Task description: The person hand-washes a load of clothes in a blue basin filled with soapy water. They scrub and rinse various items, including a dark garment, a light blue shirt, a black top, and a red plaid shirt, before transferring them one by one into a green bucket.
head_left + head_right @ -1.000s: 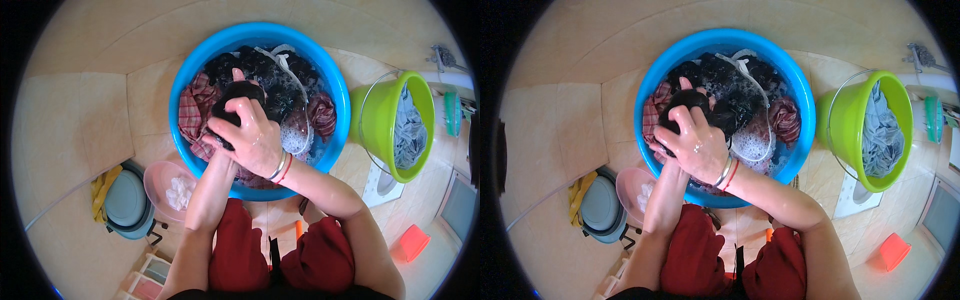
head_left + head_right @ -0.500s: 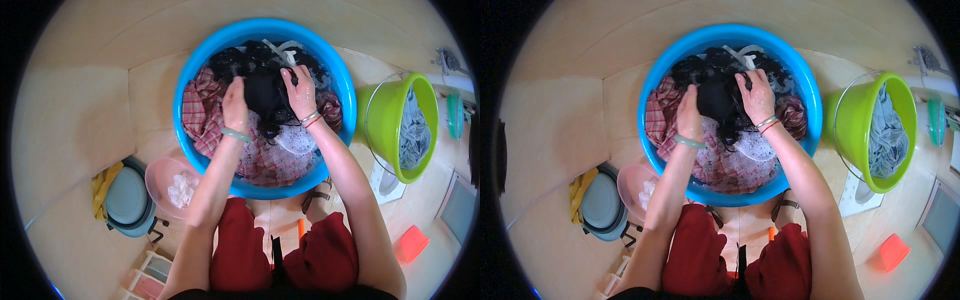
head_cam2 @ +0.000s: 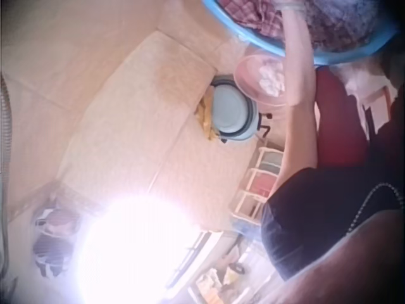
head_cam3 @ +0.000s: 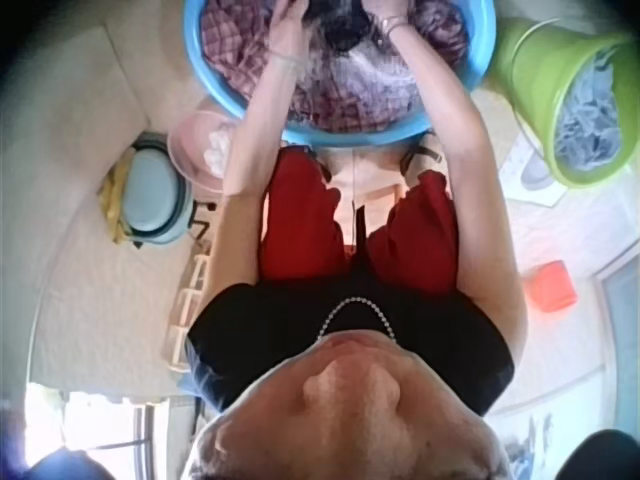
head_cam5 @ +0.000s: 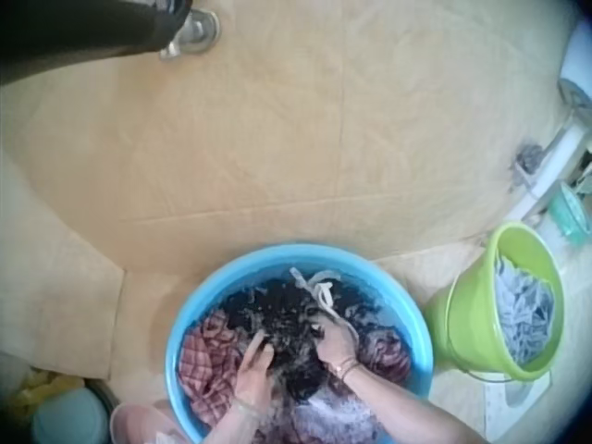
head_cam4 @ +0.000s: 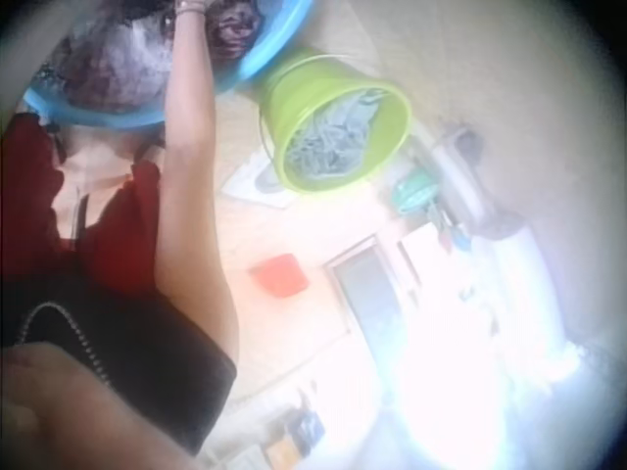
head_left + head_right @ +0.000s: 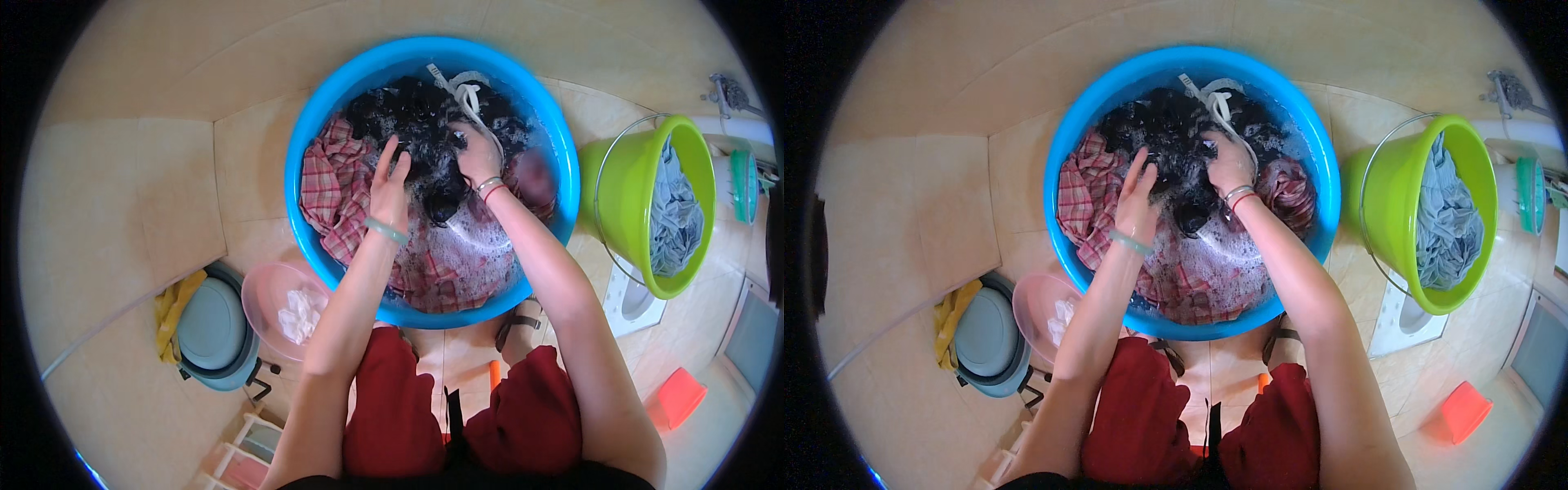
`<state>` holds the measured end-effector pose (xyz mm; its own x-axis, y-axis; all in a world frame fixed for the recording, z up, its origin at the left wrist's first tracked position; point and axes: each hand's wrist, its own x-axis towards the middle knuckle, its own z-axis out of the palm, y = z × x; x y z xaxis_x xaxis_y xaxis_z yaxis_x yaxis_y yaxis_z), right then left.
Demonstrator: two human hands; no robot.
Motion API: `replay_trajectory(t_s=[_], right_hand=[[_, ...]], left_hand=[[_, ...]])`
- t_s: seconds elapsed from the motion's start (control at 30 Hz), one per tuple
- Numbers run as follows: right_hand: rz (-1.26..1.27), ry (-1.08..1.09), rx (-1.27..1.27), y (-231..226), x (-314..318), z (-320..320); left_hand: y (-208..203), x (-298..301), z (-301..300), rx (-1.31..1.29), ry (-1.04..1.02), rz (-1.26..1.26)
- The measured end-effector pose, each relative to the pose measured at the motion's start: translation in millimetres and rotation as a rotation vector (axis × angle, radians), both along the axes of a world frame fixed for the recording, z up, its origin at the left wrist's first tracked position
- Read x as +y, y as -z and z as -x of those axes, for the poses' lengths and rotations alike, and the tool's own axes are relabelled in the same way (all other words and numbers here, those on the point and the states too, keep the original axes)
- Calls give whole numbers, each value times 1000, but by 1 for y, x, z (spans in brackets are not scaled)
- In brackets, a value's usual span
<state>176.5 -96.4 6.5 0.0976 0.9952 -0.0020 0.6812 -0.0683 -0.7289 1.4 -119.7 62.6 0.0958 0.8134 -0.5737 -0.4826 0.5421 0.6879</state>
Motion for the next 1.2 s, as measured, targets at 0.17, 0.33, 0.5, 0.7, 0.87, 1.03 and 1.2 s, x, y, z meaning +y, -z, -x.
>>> replay_trajectory(t_s=[0.17,0.33,0.5,0.7,0.87,1.03,1.2], right_hand=[[-198,-146,361,-112,-34,39],[-150,-443,344,-185,-84,70],[-363,-492,45,-178,-91,86],[-505,-326,49,-174,-67,84],[-504,-236,173,-162,-46,74],[-444,-169,213,-147,-36,58],[-321,144,126,-75,0,5]], left_hand=[[-37,-13,9,-285,-28,69],[-40,1,22,-652,75,-81],[-50,4,10,-827,94,-53],[-57,7,-12,-872,42,37],[-48,-5,-19,16,-33,-398],[-55,-4,-25,246,-179,-250],[-59,3,-21,291,-206,-215]])
